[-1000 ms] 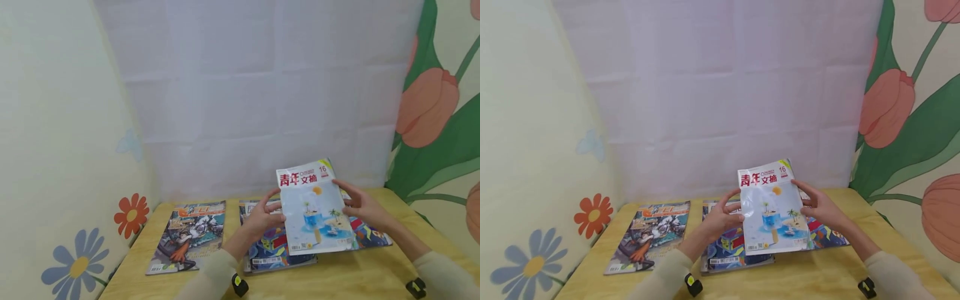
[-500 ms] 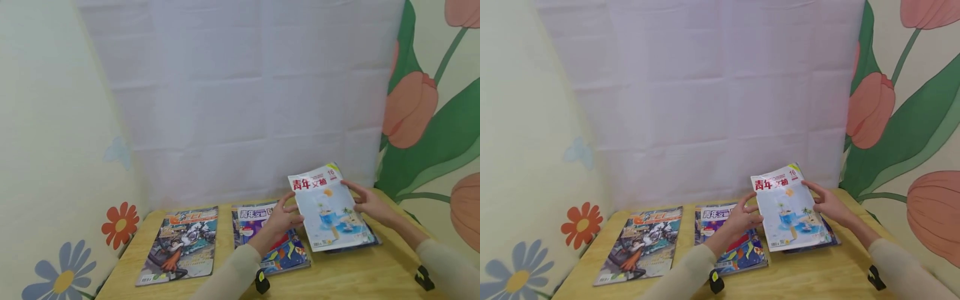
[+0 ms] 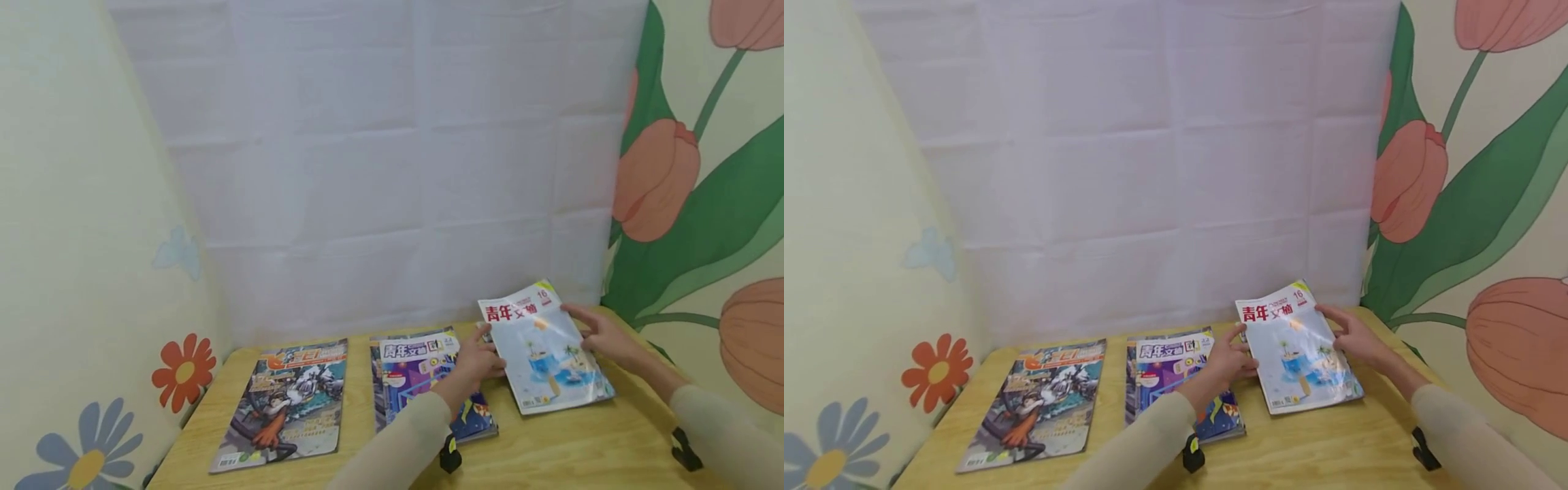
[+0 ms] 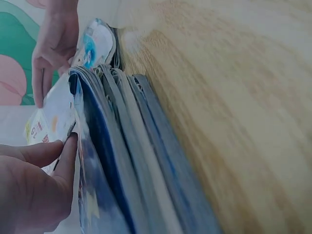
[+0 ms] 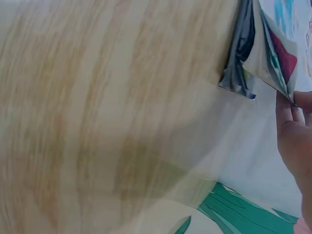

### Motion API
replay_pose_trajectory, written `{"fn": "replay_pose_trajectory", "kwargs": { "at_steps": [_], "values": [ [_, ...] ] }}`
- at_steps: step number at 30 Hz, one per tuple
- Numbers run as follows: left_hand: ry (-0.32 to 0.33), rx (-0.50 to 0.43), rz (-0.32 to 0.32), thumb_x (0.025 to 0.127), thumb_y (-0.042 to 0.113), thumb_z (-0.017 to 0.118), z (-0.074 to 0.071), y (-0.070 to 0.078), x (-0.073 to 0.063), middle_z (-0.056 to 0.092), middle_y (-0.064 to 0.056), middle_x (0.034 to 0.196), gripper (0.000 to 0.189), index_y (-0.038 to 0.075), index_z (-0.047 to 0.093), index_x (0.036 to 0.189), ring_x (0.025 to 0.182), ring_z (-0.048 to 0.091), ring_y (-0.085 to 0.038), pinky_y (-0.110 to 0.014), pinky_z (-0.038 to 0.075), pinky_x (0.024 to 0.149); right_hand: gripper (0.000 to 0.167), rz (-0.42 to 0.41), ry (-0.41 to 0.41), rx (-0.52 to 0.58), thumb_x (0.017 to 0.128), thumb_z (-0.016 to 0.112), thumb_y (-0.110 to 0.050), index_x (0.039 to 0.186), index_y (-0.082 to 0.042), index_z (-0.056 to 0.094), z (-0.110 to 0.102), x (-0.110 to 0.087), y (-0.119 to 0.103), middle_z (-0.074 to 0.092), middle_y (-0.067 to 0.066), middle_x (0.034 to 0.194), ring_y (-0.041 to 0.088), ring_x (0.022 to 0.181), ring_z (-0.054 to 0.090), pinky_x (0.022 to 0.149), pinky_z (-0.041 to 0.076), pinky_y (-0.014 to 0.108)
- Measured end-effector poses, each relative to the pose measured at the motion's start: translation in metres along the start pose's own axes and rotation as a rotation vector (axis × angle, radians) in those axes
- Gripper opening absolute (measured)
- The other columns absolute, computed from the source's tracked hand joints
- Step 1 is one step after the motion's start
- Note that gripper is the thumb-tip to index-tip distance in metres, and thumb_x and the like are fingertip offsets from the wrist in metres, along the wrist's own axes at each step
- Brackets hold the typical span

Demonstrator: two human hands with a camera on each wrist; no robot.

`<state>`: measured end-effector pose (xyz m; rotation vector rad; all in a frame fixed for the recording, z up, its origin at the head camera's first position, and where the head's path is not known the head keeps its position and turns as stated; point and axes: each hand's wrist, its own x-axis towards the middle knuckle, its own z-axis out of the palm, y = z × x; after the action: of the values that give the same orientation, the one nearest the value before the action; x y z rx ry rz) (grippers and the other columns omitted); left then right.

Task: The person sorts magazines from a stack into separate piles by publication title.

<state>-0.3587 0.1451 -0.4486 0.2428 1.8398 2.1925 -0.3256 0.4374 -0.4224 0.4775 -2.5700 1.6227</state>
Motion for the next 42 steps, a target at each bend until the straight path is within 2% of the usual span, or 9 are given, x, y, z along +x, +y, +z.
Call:
{"fn": "replay_pose_trajectory", "kwargs": {
  "at_steps": [9,18,24,29,31,35,36,39,42],
  "values": [
    [0.104,0.027,-0.07,0.074,-0.03,0.066,0.003,-0.002,0.006,0.068,-0.024,0.118,0.082,0.001,0.05,0.149,0.086,0.073,-0.034,-0.039,0.062,0.067,0.08,0.047,0.018,-0.069,0.077,0.053,0.014,0.154,0.01,0.031,0.006,0.008,0.013,0.022,0.035,0.158,0.061,0.132,0.036,0.086,0.049,0.036],
    [0.111,0.036,-0.09,0.077,-0.028,0.065,0.005,0.0,0.011,0.068,-0.025,0.108,0.073,-0.008,0.048,0.146,0.083,0.073,-0.038,-0.038,0.062,0.068,0.076,0.095,0.037,-0.141,0.077,0.052,0.015,0.151,0.009,0.038,0.004,0.019,0.017,0.025,0.035,0.156,0.05,0.137,0.028,0.088,0.043,0.039],
    [0.123,0.064,-0.121,0.077,-0.027,0.066,0.008,0.002,0.012,0.07,-0.026,0.098,0.073,-0.01,0.046,0.145,0.08,0.073,-0.039,-0.038,0.062,0.068,0.072,0.1,0.025,-0.142,0.079,0.05,0.015,0.15,0.013,0.036,0.005,0.022,0.021,0.029,0.037,0.153,0.045,0.128,0.036,0.089,0.044,0.043],
    [0.122,0.136,-0.14,0.076,-0.026,0.066,0.009,0.004,0.007,0.07,-0.026,0.095,0.063,-0.014,0.053,0.137,0.079,0.073,-0.039,-0.039,0.062,0.068,0.067,0.126,0.023,-0.205,0.079,0.051,0.013,0.145,0.018,0.039,0.012,0.016,0.021,0.038,0.038,0.148,0.044,0.126,0.042,0.096,0.042,0.049],
    [0.117,0.187,-0.138,0.077,-0.023,0.067,0.008,0.009,0.004,0.071,-0.025,0.091,0.052,-0.015,0.06,0.128,0.079,0.073,-0.039,-0.039,0.062,0.069,0.057,0.14,0.048,-0.224,0.088,0.052,0.007,0.143,0.019,0.041,0.014,0.014,0.017,0.041,0.038,0.146,0.047,0.129,0.042,0.1,0.042,0.054],
    [0.101,0.431,-0.105,0.081,-0.009,0.071,0.001,0.023,0.0,0.071,-0.015,0.08,0.02,-0.009,0.073,0.101,0.074,0.073,-0.029,-0.034,0.061,0.068,0.048,0.151,0.114,-0.264,0.1,0.051,-0.004,0.141,0.02,0.043,0.015,0.013,0.005,0.041,0.04,0.144,0.054,0.132,0.038,0.103,0.04,0.063],
    [0.091,0.446,-0.093,0.082,-0.007,0.07,-0.002,0.026,-0.001,0.071,-0.015,0.079,0.017,-0.008,0.072,0.098,0.073,0.073,-0.029,-0.033,0.061,0.068,0.047,0.143,0.127,-0.265,0.102,0.051,-0.005,0.141,0.02,0.042,0.015,0.013,0.002,0.041,0.041,0.144,0.056,0.131,0.039,0.103,0.04,0.064],
    [0.046,0.421,-0.046,0.082,-0.006,0.067,-0.015,0.032,-0.003,0.072,-0.018,0.087,0.032,-0.01,0.068,0.114,0.076,0.072,-0.03,-0.033,0.061,0.068,0.046,0.106,0.142,-0.249,0.103,0.049,-0.003,0.141,0.021,0.041,0.017,0.015,-0.009,0.041,0.042,0.143,0.056,0.128,0.043,0.101,0.043,0.063],
    [-0.027,0.292,-0.016,0.087,-0.007,0.063,-0.034,0.041,-0.014,0.07,-0.024,0.106,0.053,-0.011,0.053,0.139,0.091,0.072,-0.038,-0.038,0.062,0.074,0.045,0.071,0.134,-0.191,0.105,0.05,-0.006,0.143,0.018,0.042,0.027,0.016,-0.026,0.043,0.039,0.143,0.054,0.126,0.047,0.1,0.045,0.061]
  ]
}}
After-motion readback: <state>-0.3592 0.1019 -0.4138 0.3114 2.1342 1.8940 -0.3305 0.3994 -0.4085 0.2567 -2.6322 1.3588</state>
